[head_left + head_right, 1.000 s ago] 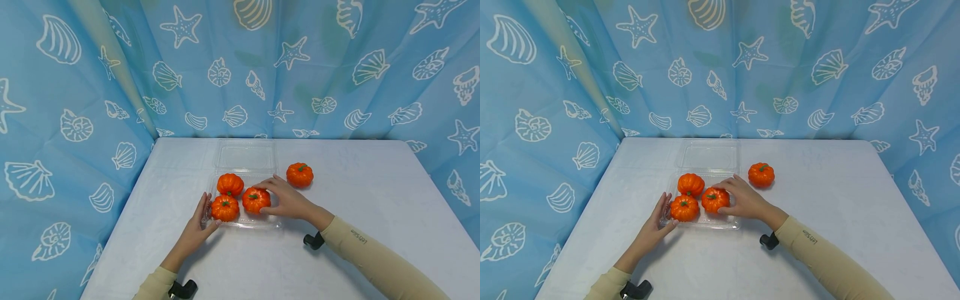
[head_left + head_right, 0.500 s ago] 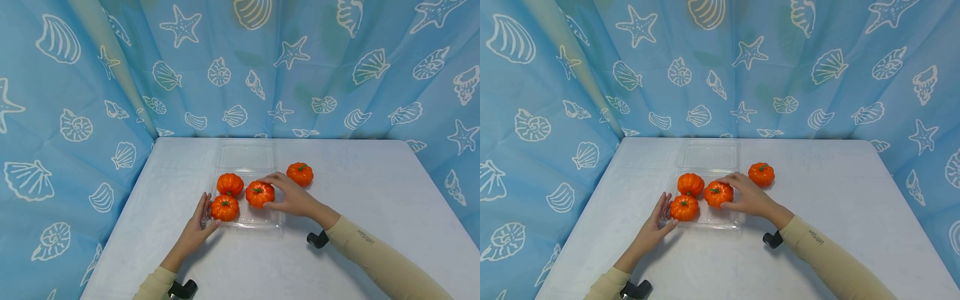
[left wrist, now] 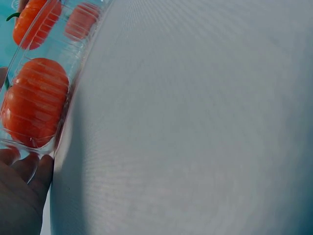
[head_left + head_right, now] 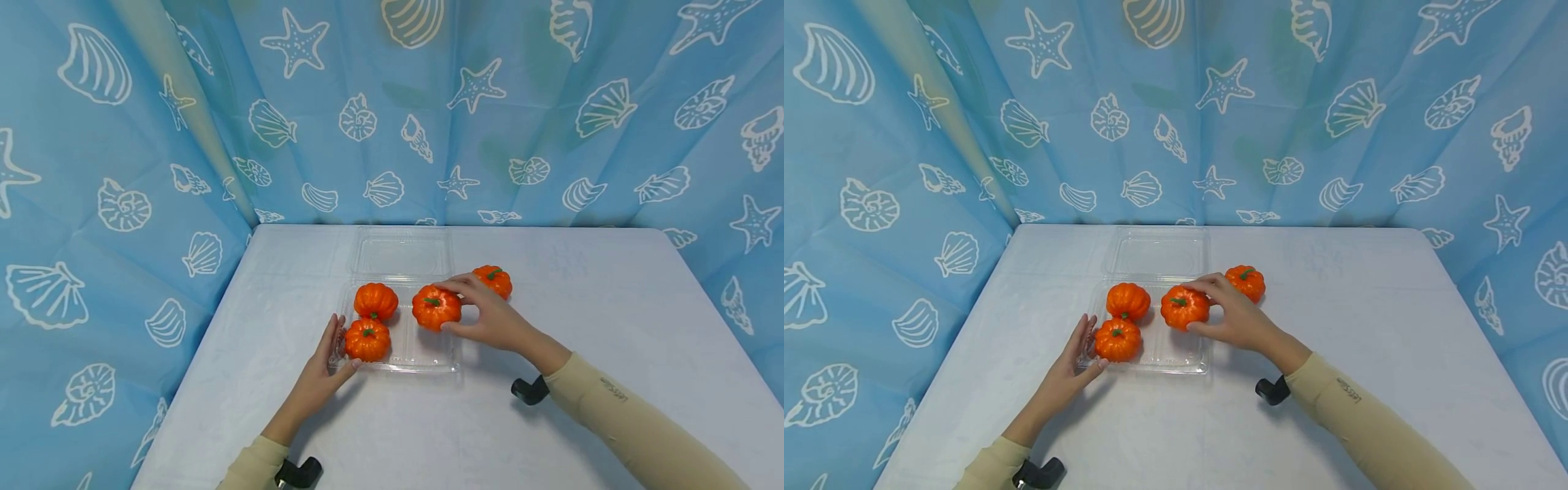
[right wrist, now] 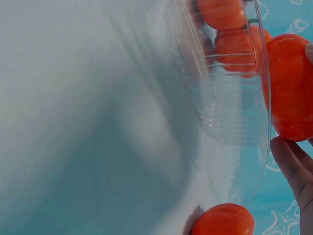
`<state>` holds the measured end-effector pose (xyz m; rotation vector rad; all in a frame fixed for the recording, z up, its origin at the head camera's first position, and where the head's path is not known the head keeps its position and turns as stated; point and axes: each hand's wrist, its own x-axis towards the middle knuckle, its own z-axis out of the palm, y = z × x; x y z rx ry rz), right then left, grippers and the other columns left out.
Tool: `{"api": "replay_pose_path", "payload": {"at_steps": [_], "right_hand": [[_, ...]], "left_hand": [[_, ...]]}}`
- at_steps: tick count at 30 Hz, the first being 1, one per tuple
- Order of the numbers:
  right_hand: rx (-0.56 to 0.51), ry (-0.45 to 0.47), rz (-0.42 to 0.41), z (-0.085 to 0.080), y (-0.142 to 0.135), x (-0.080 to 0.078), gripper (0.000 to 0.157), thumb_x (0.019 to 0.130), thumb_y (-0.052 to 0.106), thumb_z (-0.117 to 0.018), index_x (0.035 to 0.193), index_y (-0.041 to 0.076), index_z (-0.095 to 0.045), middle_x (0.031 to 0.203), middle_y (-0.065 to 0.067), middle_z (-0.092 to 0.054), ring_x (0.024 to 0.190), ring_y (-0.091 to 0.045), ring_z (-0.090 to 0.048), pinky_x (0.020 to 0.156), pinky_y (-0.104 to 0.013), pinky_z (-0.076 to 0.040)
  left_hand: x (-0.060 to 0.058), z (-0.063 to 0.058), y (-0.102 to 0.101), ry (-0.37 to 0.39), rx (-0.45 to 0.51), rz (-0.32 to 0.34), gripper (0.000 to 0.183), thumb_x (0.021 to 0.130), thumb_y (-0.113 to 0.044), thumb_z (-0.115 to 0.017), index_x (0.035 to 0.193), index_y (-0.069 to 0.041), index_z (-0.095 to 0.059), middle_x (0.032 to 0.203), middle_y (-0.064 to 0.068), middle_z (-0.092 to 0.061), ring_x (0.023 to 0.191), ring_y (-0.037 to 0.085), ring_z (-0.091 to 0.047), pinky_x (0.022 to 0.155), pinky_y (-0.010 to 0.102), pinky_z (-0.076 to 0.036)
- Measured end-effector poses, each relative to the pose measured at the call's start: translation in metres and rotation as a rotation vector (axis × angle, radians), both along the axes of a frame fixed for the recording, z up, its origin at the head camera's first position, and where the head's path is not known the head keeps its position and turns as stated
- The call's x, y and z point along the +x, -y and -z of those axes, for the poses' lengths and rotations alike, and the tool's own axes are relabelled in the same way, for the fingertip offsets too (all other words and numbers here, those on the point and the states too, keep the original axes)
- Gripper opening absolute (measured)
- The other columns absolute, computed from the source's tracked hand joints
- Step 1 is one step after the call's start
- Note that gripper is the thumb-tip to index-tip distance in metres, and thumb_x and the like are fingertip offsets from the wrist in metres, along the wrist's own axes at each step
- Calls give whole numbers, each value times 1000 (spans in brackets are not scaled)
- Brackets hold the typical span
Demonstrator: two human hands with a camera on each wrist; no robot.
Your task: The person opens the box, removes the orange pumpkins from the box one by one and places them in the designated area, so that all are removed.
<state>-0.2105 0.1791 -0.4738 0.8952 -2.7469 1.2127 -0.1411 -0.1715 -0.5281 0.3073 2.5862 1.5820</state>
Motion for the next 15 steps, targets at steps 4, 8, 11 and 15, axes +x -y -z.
{"api": "replay_pose_path", "payload": {"at_steps": [4,8,11,15], "right_hand": [[-8,27,28,0,-6,0,68,85,34,-84,146,26,-55,141,-6,-49,126,-29,-54,97,-49,-55],[-40,35,37,0,-12,-1,67,86,32,-84,146,23,-55,142,-8,-48,127,-32,-53,98,-54,-53],[-50,6,43,-2,-15,0,66,86,31,-84,145,21,-56,140,-8,-49,127,-32,-51,96,-54,-54],[-36,-22,59,-4,-22,-1,65,85,31,-84,144,21,-57,139,-7,-50,126,-30,-51,93,-51,-57]], "left_hand": [[0,0,0,0,4,1,98,94,-32,-75,165,-15,-9,167,5,-25,152,25,-27,122,51,-18],[0,0,0,1,4,1,98,94,-32,-75,165,-15,-9,167,5,-25,152,25,-27,122,51,-18],[0,-1,0,2,6,0,98,94,-32,-74,165,-14,-9,167,5,-25,152,25,-27,122,51,-18],[0,-1,0,7,13,5,98,94,-32,-74,165,-14,-9,168,5,-25,153,25,-27,122,51,-17]]}}
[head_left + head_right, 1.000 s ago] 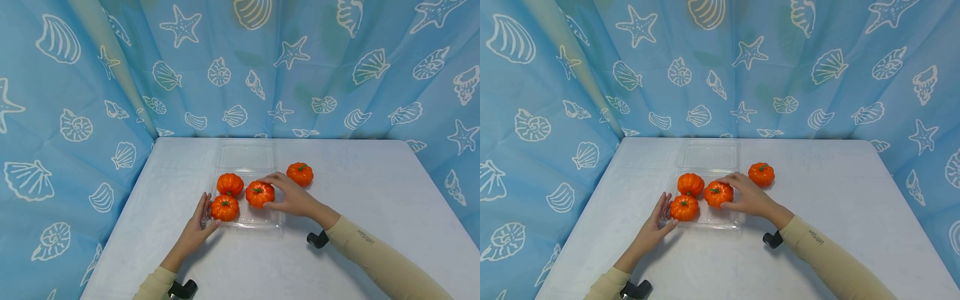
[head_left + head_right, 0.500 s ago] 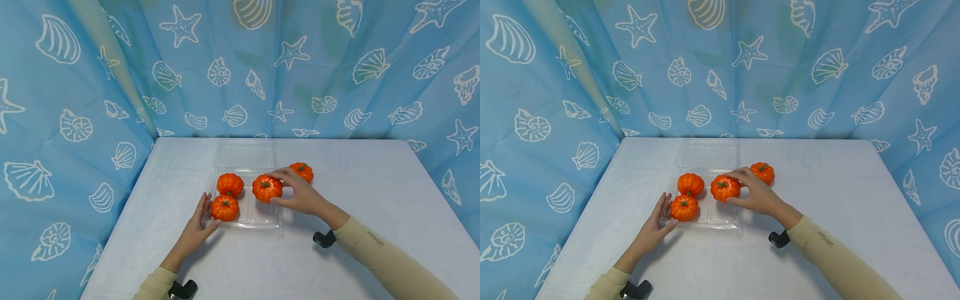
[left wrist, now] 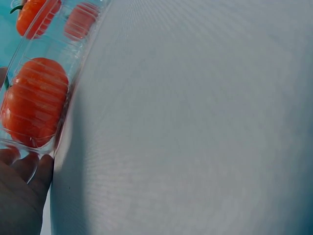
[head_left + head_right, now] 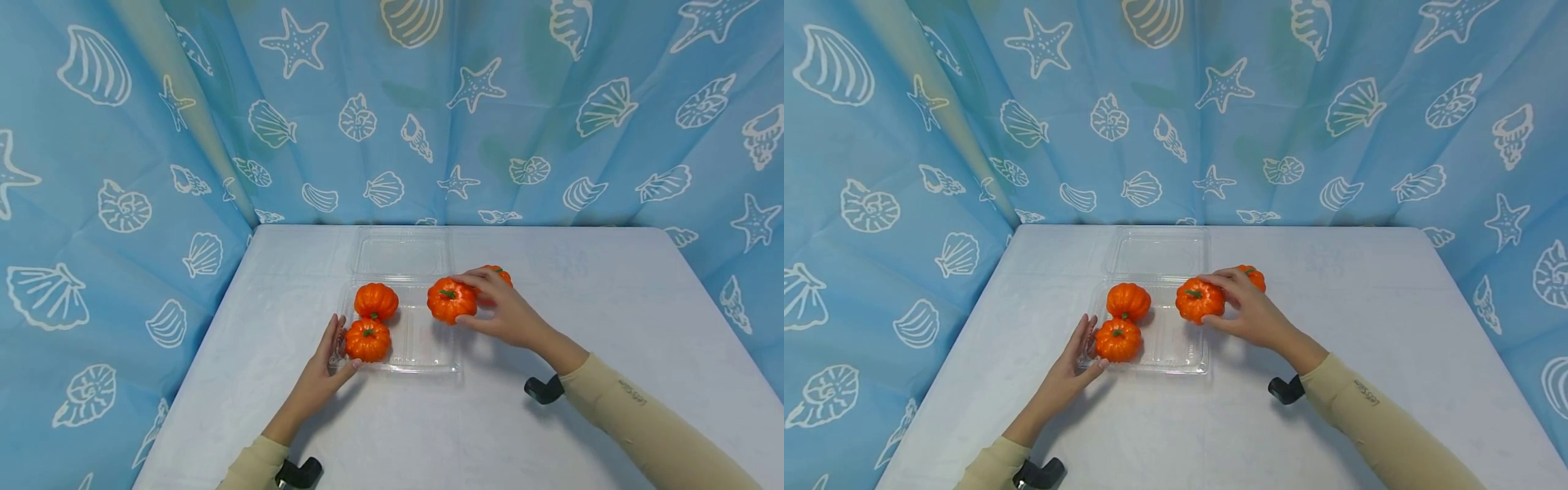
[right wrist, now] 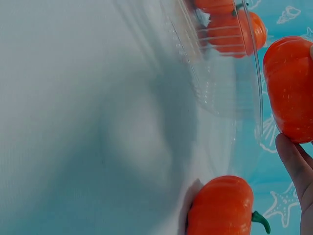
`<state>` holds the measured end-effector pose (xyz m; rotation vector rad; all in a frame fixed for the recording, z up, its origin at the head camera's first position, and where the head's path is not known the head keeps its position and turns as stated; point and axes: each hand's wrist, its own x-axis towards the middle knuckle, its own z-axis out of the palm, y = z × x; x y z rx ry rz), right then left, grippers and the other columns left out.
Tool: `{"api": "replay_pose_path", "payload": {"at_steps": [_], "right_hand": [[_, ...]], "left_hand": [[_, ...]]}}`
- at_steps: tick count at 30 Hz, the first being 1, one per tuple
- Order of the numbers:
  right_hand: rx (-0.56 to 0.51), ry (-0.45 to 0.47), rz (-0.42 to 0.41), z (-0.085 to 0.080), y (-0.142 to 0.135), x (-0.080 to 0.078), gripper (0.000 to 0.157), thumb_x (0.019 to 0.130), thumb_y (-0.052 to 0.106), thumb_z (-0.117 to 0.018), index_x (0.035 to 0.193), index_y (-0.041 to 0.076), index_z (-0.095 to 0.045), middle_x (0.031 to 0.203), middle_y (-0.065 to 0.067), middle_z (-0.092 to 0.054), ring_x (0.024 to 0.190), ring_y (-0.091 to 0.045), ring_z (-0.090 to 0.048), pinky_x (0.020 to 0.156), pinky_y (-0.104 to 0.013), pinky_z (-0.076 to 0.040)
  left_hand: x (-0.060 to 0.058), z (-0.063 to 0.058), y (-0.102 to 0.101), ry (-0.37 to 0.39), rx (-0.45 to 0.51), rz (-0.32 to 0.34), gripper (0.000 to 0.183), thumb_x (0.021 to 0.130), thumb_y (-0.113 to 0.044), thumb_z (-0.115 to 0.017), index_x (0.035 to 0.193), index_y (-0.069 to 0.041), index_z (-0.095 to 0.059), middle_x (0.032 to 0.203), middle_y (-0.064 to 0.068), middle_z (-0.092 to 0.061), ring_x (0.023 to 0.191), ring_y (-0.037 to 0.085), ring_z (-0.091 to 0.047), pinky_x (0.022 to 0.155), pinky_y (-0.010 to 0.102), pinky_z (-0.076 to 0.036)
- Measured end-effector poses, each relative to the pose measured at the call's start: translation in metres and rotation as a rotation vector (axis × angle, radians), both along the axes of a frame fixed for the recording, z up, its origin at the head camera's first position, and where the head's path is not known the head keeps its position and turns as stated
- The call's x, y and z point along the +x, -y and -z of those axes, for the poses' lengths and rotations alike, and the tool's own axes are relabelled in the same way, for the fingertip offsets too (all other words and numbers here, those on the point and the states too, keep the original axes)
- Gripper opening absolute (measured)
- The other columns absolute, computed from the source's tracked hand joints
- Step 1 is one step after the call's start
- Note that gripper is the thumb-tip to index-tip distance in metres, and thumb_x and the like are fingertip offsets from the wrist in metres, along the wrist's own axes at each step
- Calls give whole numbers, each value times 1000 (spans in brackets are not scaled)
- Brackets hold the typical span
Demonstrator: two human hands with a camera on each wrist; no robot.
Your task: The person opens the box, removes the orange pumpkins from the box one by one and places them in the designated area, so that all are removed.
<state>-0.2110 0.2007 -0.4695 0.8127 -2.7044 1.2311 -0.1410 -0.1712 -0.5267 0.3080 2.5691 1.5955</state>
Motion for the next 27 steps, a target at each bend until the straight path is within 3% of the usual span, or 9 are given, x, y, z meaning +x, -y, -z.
{"api": "replay_pose_path", "payload": {"at_steps": [4,27], "right_hand": [[9,2,20,-1,-8,0,65,85,29,-84,144,20,-57,140,-7,-50,126,-29,-51,92,-49,-58],[-11,-15,164,7,-66,-1,64,89,20,-81,146,15,-53,140,-15,-47,126,-35,-50,95,-61,-52]], "left_hand": [[0,1,0,1,1,7,98,94,-31,-74,165,-13,-9,168,5,-24,152,25,-27,122,51,-17],[0,3,0,-20,16,6,95,95,-30,-74,165,-15,-12,168,4,-25,153,24,-27,122,51,-18]]}}
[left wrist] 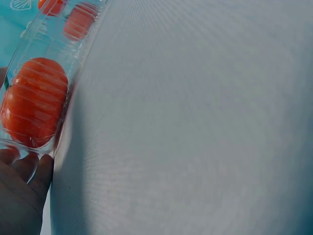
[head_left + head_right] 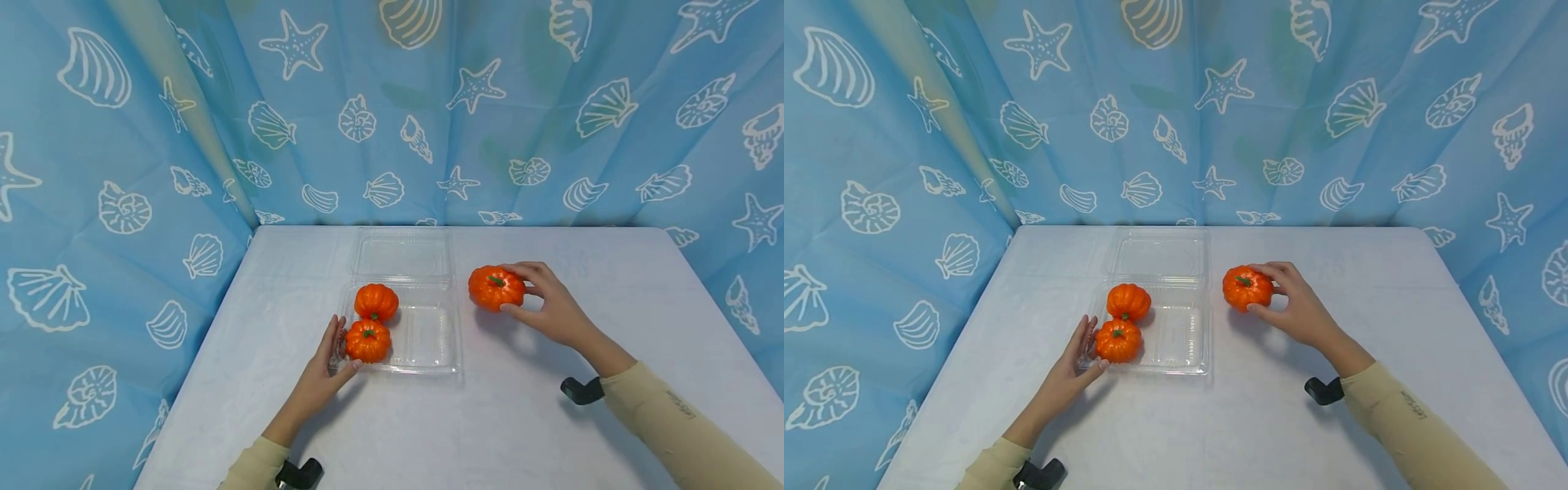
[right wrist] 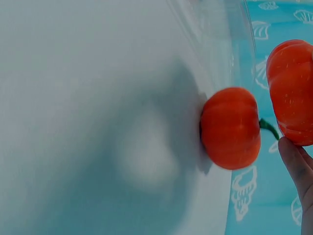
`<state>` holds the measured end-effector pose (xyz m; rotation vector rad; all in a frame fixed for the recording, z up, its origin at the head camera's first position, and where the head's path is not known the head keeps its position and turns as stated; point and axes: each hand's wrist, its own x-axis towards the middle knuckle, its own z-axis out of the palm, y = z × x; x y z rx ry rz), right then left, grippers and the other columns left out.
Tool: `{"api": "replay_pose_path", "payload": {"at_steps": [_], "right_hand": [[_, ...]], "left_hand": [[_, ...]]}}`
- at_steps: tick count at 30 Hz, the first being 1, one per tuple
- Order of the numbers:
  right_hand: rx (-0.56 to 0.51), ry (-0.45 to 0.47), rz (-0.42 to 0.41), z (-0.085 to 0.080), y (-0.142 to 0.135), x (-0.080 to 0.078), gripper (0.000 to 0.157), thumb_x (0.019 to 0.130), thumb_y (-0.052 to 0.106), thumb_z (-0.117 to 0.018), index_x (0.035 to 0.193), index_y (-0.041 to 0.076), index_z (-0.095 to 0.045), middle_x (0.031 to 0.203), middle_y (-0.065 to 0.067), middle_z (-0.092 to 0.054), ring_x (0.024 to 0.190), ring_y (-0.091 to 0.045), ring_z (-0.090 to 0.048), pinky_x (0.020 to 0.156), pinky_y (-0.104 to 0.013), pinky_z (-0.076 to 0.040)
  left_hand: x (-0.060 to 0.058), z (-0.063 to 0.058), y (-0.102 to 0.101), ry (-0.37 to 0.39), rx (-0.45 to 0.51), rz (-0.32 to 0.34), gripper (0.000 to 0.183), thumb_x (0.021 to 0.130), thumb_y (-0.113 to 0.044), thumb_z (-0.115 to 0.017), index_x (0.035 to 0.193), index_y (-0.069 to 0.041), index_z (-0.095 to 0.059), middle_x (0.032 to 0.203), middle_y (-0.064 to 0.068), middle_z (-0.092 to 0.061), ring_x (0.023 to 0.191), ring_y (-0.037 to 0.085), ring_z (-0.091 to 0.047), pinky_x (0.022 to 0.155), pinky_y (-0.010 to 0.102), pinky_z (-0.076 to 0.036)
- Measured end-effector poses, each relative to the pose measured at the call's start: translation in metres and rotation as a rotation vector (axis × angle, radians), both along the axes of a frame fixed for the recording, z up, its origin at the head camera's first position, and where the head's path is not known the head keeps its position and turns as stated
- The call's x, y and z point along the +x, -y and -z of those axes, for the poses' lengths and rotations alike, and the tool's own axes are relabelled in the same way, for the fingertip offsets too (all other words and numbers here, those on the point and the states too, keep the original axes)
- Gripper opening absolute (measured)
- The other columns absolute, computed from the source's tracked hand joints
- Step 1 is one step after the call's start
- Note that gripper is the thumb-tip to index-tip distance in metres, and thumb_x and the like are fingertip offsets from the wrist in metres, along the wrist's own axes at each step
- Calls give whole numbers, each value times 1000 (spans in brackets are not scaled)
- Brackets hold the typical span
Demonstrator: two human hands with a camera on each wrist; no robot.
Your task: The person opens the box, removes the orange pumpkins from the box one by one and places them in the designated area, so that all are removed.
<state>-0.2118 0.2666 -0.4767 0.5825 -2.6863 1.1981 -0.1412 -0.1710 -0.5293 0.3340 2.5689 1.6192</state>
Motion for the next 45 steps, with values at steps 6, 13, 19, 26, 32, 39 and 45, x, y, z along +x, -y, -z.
{"api": "replay_pose_path", "payload": {"at_steps": [6,13,19,26,32,39,45], "right_hand": [[15,5,58,1,-15,-1,64,90,21,-80,147,13,-52,141,-16,-46,127,-37,-48,95,-64,-51],[3,27,104,5,-33,-3,65,90,23,-79,147,10,-50,143,-19,-44,128,-40,-46,95,-67,-49],[17,74,160,15,-49,-7,66,91,26,-79,147,10,-49,144,-19,-42,129,-40,-44,97,-66,-48],[19,118,170,22,-59,-11,69,92,25,-78,149,5,-45,144,-25,-39,130,-45,-42,99,-67,-45],[25,170,179,28,-58,-15,70,93,28,-77,149,5,-44,146,-24,-37,132,-45,-41,102,-66,-44],[24,229,178,34,-52,-18,72,93,36,-76,150,7,-42,148,-22,-37,133,-43,-41,106,-63,-43],[37,247,162,40,-50,-18,75,94,36,-75,151,4,-39,148,-26,-36,134,-47,-40,107,-65,-40]], "left_hand": [[-1,0,0,0,-5,-1,95,95,-31,-73,165,-15,-11,168,4,-25,152,24,-27,122,51,-17],[0,-2,-1,11,0,0,96,95,-30,-74,165,-15,-11,168,4,-24,153,24,-26,122,50,-18],[1,-3,-1,20,-7,-2,96,94,-31,-74,165,-16,-11,168,3,-25,153,25,-26,121,52,-19],[0,-2,0,19,-10,-4,96,95,-32,-74,165,-16,-11,168,3,-25,153,24,-27,121,52,-19],[0,-1,1,15,-14,-1,97,95,-32,-74,165,-14,-9,168,4,-24,153,25,-26,122,52,-17],[-1,1,1,8,-20,-5,97,95,-33,-74,165,-16,-9,168,3,-24,152,24,-27,122,50,-18],[-1,2,2,11,-12,2,96,95,-31,-74,165,-15,-10,168,3,-24,152,24,-27,122,50,-18]]}}
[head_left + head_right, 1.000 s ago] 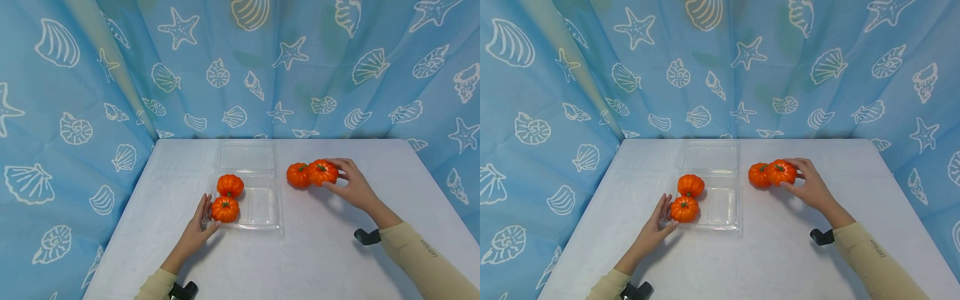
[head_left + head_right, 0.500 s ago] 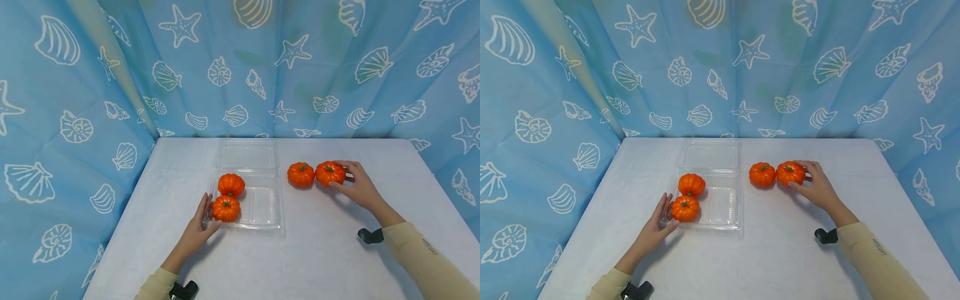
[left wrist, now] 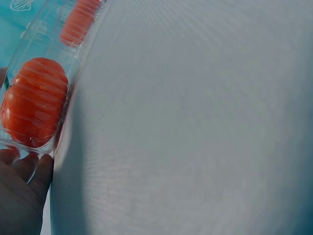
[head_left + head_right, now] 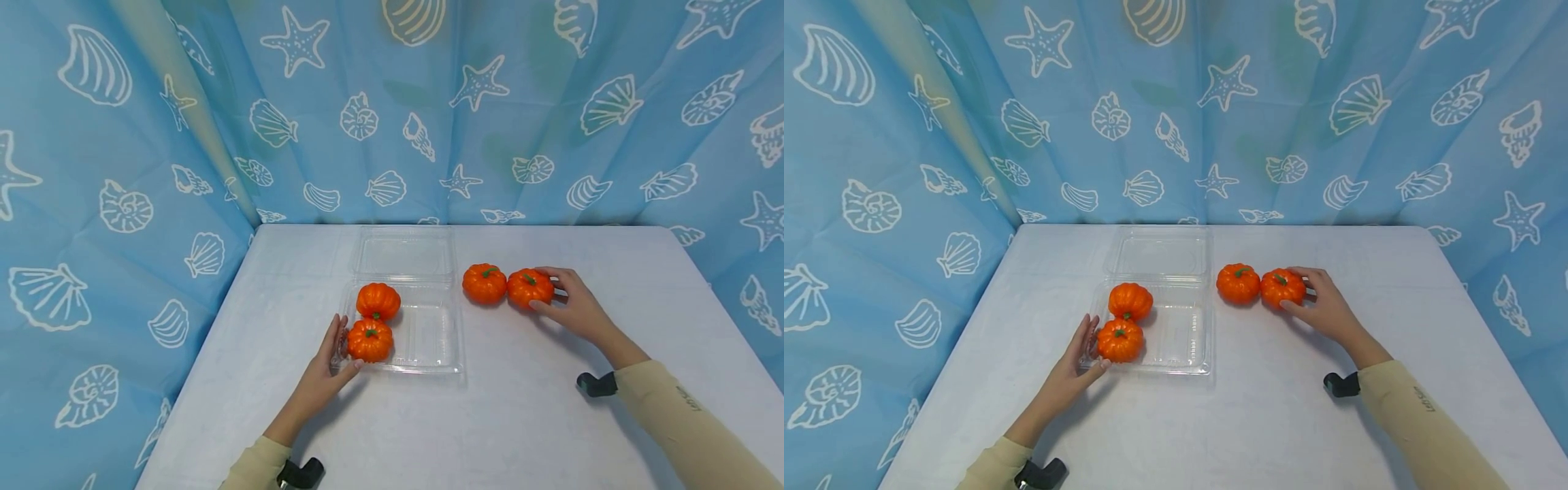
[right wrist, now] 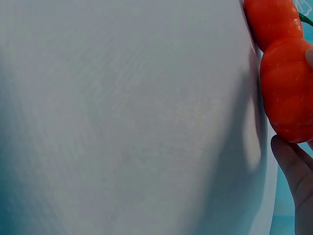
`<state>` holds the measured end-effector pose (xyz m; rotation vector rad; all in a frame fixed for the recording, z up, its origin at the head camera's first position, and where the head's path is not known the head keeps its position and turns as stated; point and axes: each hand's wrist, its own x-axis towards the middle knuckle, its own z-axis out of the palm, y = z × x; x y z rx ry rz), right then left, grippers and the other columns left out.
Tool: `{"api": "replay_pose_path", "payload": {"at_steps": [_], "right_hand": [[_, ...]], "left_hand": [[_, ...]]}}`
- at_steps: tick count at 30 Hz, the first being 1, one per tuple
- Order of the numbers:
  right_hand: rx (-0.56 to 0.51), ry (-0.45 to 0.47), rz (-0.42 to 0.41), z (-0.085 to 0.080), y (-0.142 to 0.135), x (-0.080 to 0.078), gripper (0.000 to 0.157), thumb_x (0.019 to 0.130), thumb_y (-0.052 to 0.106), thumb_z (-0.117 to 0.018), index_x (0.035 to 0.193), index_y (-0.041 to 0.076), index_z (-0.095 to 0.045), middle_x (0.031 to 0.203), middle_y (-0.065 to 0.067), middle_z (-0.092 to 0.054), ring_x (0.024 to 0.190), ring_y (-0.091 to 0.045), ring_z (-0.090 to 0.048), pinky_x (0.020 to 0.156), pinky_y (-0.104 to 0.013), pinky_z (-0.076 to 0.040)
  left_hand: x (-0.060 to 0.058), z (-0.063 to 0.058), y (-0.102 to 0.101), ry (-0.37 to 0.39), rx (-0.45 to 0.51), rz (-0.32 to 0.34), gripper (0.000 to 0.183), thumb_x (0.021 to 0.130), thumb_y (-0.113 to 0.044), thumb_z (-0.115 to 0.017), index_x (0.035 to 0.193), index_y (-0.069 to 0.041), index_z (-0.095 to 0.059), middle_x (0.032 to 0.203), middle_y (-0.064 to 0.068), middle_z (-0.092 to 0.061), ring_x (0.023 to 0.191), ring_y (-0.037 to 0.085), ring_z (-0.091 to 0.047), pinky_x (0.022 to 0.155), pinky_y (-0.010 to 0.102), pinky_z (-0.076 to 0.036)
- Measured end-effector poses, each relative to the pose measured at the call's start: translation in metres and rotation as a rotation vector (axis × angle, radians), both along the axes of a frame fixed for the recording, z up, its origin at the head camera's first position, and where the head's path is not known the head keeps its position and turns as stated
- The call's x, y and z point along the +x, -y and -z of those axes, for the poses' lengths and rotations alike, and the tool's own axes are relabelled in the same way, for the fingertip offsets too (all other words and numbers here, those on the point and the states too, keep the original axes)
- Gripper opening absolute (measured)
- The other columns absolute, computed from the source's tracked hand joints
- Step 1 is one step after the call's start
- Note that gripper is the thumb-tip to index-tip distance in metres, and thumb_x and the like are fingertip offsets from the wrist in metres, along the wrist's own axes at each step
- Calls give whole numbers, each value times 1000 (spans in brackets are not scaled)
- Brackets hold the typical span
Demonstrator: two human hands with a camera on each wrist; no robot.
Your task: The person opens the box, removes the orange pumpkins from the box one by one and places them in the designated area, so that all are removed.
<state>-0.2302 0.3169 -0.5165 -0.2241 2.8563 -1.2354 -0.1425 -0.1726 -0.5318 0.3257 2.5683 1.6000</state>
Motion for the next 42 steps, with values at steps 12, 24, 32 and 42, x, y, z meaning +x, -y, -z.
{"api": "replay_pose_path", "payload": {"at_steps": [12,24,32,42], "right_hand": [[8,-12,-10,3,-3,-1,72,96,35,-72,152,4,-40,148,-26,-39,134,-46,-40,106,-64,-41],[4,9,7,2,-1,0,81,95,37,-74,152,-4,-33,150,-30,-37,134,-47,-39,107,-64,-41],[29,-18,13,3,-1,0,80,94,38,-74,151,-3,-36,149,-29,-36,134,-47,-39,105,-64,-43],[19,-77,15,6,-1,0,76,93,37,-76,149,0,-40,148,-27,-38,134,-46,-39,105,-67,-41]], "left_hand": [[0,-1,-1,5,-10,-4,97,95,-32,-74,165,-16,-9,168,3,-24,153,24,-27,122,51,-18],[0,-1,-1,4,-9,-4,96,94,-32,-74,165,-16,-10,168,2,-25,153,23,-26,122,52,-17],[0,-1,-1,6,-7,-6,96,94,-33,-74,165,-16,-10,168,2,-25,153,23,-27,122,50,-18],[1,-2,-1,15,4,-11,96,94,-31,-75,165,-16,-11,168,3,-25,152,24,-28,123,50,-18]]}}
